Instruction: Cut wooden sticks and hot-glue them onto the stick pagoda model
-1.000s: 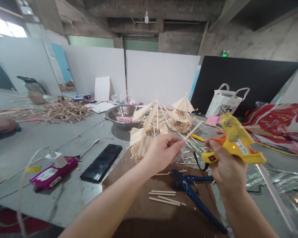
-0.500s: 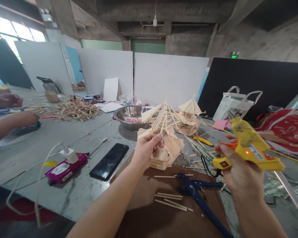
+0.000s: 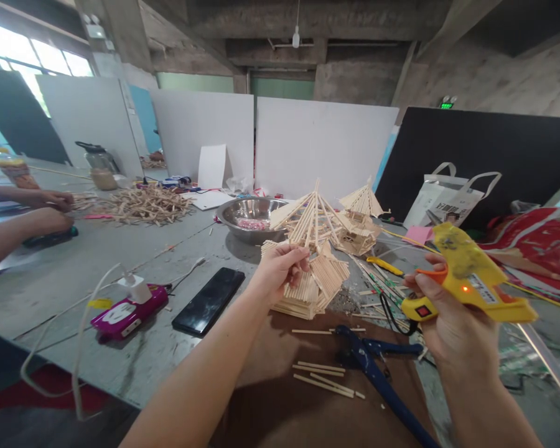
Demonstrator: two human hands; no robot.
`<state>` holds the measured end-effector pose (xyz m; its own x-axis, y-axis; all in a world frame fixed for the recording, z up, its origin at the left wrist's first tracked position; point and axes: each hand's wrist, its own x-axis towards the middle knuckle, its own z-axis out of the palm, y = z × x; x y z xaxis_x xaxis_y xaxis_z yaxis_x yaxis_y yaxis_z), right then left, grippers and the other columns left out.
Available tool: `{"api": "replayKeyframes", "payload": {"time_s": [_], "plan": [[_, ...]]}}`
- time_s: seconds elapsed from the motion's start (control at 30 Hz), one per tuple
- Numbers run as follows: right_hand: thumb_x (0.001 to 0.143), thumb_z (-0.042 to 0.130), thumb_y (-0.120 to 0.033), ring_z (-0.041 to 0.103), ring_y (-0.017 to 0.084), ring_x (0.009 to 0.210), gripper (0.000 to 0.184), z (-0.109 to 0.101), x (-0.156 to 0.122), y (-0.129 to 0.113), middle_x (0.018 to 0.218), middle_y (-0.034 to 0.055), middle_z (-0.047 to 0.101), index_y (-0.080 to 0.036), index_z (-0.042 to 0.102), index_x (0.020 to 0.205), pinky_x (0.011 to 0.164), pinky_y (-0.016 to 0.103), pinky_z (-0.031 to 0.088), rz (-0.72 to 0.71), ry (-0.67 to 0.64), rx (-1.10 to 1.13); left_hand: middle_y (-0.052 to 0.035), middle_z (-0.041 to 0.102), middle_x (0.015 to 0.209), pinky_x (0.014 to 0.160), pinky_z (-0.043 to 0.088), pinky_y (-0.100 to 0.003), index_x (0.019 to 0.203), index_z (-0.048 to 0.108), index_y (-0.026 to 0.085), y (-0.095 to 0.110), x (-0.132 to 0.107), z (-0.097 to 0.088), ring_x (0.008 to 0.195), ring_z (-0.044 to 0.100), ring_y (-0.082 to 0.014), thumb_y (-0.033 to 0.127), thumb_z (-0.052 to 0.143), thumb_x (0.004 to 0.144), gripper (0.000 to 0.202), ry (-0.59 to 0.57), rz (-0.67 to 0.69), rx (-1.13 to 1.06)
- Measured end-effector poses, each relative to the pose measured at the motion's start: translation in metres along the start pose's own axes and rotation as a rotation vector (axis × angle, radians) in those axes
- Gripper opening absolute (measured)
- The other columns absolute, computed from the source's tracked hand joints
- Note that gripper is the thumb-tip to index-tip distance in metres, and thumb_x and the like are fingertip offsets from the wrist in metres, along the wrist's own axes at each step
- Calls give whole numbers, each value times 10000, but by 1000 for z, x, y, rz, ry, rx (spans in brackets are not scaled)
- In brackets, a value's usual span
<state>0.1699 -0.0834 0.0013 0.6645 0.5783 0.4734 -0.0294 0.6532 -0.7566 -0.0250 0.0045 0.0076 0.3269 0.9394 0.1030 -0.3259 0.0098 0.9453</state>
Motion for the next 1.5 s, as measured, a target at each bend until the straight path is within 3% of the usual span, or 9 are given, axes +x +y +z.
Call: {"api": "replayKeyframes", "payload": {"time_s": [0.3,0.83,1.33,1.5], "plan": [[554,657,-127,561,66,569,251,-1,-1,0,936,-18,559,-183,567,781,583,231,477,33,-18,19,33,486,453,284,202,-152,493,481,121,2,4,-9,285,334,3,277,568,654,240,-181,-14,43],[546,662,-118,572,85,559,244,1,-3,-1,810,-26,587,-172,563,762,570,242,480,36,-35,14,33,491,479,289,206,-160,580,511,125,-1,8,-16,300,366,-12,294,577,651,196,-126,28,31],[550,663,-146,564,89,542,206,1,-4,-2,772,-27,587,-160,554,724,539,256,477,33,-41,7,30,501,469,311,245,-142,567,501,124,5,1,-14,312,358,-2,306,577,641,211,-39,76,271],[554,661,-135,567,82,550,203,1,-4,-3,782,-26,580,-158,556,727,562,245,476,56,-37,21,30,504,481,311,249,-136,611,524,120,12,-4,-22,317,364,-3,318,560,651,205,36,113,332]]}}
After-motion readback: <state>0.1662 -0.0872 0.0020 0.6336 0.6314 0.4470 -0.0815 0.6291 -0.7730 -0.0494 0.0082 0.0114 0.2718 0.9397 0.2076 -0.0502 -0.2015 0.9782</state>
